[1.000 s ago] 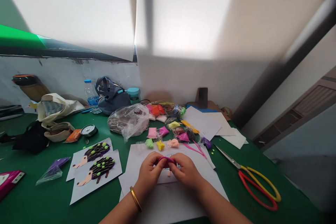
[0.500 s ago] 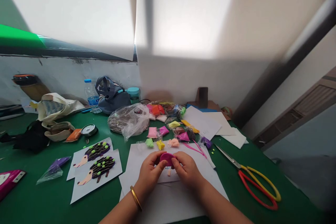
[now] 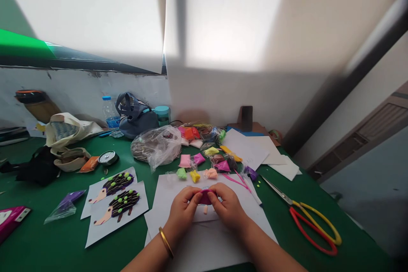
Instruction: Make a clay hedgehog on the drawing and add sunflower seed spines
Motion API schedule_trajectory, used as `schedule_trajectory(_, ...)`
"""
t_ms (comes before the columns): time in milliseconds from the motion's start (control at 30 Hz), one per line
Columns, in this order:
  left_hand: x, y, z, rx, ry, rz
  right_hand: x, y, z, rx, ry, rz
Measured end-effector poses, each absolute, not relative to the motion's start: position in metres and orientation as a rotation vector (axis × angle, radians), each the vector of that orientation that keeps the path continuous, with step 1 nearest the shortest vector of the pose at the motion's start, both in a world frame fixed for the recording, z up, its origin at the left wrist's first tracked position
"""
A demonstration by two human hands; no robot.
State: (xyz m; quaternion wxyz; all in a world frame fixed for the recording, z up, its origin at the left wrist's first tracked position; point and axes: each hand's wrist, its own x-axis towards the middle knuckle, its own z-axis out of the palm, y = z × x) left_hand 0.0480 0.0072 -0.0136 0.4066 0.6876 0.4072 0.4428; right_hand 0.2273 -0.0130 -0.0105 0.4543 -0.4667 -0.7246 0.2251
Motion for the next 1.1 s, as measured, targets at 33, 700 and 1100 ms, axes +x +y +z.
schedule_trajectory(33, 0.048, 0.007, -0.013, 1.757, 1.039, 1.13, 0.227, -0.013, -0.01, -1.151, -1.799, 0.553)
schedule_trajectory(700, 0.048, 0.005, -0.007, 1.703, 1.037, 1.212, 0.221, -0.015, -0.001, -1.182, -1.894, 0.556)
schedule_trajectory(1100, 0.049, 0.004, -0.007, 1.709, 1.059, 1.148, 0.221, -0.016, 0.0, -1.127, -1.967, 0.538)
